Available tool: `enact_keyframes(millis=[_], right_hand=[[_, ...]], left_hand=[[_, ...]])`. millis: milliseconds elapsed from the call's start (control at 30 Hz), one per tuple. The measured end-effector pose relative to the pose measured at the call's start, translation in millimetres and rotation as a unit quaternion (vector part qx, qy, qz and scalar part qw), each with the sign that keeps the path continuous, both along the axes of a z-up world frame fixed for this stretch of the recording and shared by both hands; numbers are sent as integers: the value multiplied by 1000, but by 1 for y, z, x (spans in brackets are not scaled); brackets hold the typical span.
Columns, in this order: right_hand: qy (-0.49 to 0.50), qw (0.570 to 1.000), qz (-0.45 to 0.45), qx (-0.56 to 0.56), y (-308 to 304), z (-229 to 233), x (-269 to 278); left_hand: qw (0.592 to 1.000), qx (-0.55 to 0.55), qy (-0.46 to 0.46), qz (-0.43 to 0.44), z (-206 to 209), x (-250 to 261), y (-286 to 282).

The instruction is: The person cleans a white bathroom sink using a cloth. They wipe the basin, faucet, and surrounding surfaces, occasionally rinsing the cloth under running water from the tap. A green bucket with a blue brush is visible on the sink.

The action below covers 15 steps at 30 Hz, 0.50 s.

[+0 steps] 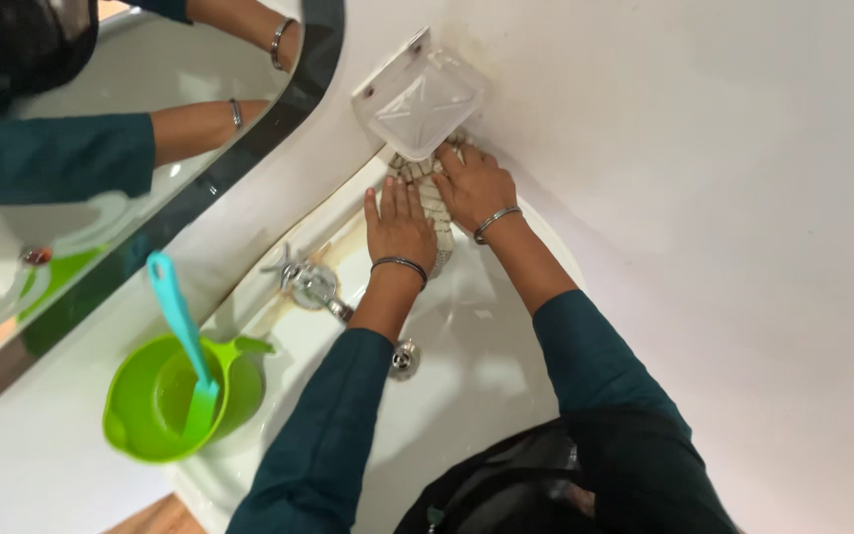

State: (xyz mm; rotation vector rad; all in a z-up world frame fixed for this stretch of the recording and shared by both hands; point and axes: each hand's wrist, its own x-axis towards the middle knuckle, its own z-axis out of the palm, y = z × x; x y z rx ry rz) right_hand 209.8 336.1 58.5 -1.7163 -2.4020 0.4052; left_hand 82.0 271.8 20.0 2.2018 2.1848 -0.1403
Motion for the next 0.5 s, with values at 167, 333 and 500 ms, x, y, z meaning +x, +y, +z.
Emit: enact_keyframes(millis=[167, 333, 500], right_hand=[[-106, 983, 33, 149, -2, -31, -50], [-114, 976, 129, 136, -31, -60, -98], [61, 931, 354, 70, -71, -60, -99]], left_hand=[[972, -133, 193, 13, 33, -14, -22], [946, -261, 190, -19, 20, -30, -37], [950, -198, 243, 5, -29, -39, -59]])
